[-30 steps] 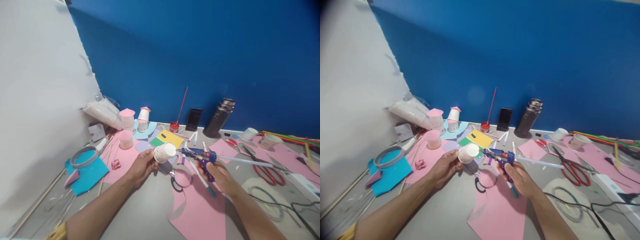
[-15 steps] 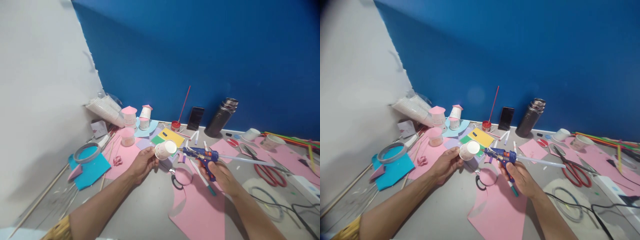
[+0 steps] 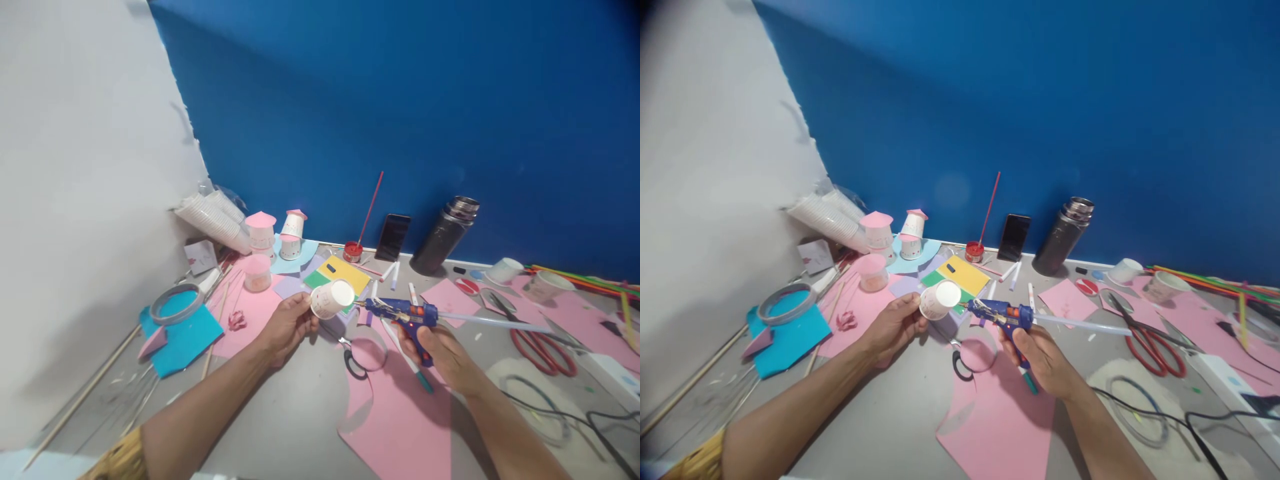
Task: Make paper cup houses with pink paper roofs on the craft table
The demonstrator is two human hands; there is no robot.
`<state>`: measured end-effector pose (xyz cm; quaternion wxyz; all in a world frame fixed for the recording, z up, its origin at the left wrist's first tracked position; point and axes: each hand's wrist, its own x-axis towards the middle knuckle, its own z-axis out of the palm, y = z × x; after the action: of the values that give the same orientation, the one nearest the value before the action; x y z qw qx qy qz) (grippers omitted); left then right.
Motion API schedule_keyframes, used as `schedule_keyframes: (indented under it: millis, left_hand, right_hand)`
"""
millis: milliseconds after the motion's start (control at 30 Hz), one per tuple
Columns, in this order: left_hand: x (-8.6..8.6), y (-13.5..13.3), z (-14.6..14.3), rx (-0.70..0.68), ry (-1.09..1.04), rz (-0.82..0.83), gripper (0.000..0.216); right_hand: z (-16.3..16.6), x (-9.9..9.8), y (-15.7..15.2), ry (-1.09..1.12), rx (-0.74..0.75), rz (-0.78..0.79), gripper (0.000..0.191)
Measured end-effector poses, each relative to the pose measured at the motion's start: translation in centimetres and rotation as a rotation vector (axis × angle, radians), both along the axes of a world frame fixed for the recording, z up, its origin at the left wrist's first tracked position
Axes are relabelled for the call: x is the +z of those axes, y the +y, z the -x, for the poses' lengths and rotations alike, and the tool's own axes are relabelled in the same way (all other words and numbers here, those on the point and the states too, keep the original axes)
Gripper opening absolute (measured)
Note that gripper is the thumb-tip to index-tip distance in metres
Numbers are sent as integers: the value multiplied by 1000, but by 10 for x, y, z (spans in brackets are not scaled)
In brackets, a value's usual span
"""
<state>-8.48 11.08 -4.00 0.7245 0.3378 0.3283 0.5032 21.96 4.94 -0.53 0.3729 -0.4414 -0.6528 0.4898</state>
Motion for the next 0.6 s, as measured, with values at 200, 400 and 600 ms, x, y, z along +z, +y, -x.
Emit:
schedule_keyframes:
  millis: [200,400,600]
  left_hand:
    - [2,-1,-1,17,22,-2,40]
    - [2,-2,-1,14,61,-18,40]
    - [2,-3,-1,8,78,-40,39]
  right_hand:
    - [1,0,-1,-2,-7,6,63]
    - [1,0,-2,-12,11,15,62]
    - [3,0,-3,-8,17,25,63]
